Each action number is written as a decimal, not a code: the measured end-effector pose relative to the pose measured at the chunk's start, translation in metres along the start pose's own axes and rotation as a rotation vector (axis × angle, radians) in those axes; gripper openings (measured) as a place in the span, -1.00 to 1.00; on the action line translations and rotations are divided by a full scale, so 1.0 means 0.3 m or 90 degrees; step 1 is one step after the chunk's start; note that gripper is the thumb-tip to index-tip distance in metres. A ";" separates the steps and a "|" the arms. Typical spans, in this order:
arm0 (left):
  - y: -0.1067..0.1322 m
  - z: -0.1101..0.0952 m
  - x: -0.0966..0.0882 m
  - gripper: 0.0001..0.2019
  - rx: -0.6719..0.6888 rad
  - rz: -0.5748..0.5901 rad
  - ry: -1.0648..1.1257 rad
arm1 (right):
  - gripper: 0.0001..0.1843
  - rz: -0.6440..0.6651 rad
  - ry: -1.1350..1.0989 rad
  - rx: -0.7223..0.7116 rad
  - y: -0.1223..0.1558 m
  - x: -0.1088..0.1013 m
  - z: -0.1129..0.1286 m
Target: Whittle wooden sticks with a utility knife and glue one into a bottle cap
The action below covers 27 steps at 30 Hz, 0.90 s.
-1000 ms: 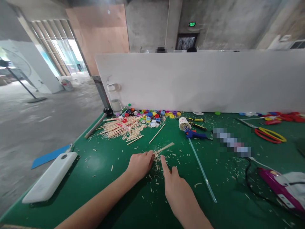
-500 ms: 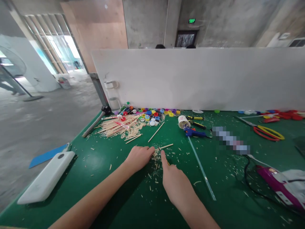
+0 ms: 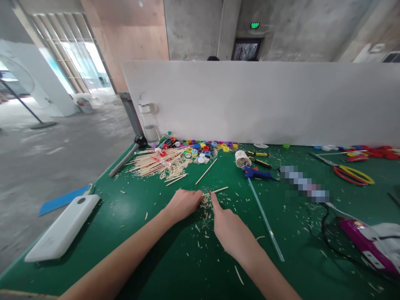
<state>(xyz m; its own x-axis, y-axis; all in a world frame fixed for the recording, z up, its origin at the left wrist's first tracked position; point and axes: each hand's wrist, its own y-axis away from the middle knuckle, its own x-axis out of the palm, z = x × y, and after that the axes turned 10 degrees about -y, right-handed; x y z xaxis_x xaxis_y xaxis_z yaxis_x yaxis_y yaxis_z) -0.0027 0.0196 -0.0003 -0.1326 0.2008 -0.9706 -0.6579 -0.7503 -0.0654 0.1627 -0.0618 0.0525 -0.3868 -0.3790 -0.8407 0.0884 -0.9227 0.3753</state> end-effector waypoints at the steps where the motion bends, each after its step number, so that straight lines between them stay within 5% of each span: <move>1: 0.001 0.000 0.000 -0.66 0.000 0.000 0.000 | -0.17 -0.002 0.003 -0.004 -0.007 -0.005 0.001; 9: 0.010 -0.003 -0.015 -0.67 0.001 0.007 0.013 | -0.25 -0.016 0.022 -0.024 -0.035 -0.012 0.006; 18: 0.000 -0.020 -0.010 -0.63 -0.094 0.024 0.019 | -0.20 -0.018 0.014 -0.016 -0.005 0.015 -0.008; 27: -0.001 -0.005 -0.012 -0.71 -0.024 0.032 0.027 | -0.21 -0.010 0.014 -0.009 0.008 0.006 -0.008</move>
<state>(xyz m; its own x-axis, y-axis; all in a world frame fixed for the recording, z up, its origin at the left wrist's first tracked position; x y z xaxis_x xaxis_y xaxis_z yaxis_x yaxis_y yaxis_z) -0.0009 0.0181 0.0029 -0.1331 0.1358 -0.9817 -0.6221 -0.7825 -0.0239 0.1644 -0.0650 0.0509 -0.3677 -0.3659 -0.8549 0.0952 -0.9293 0.3568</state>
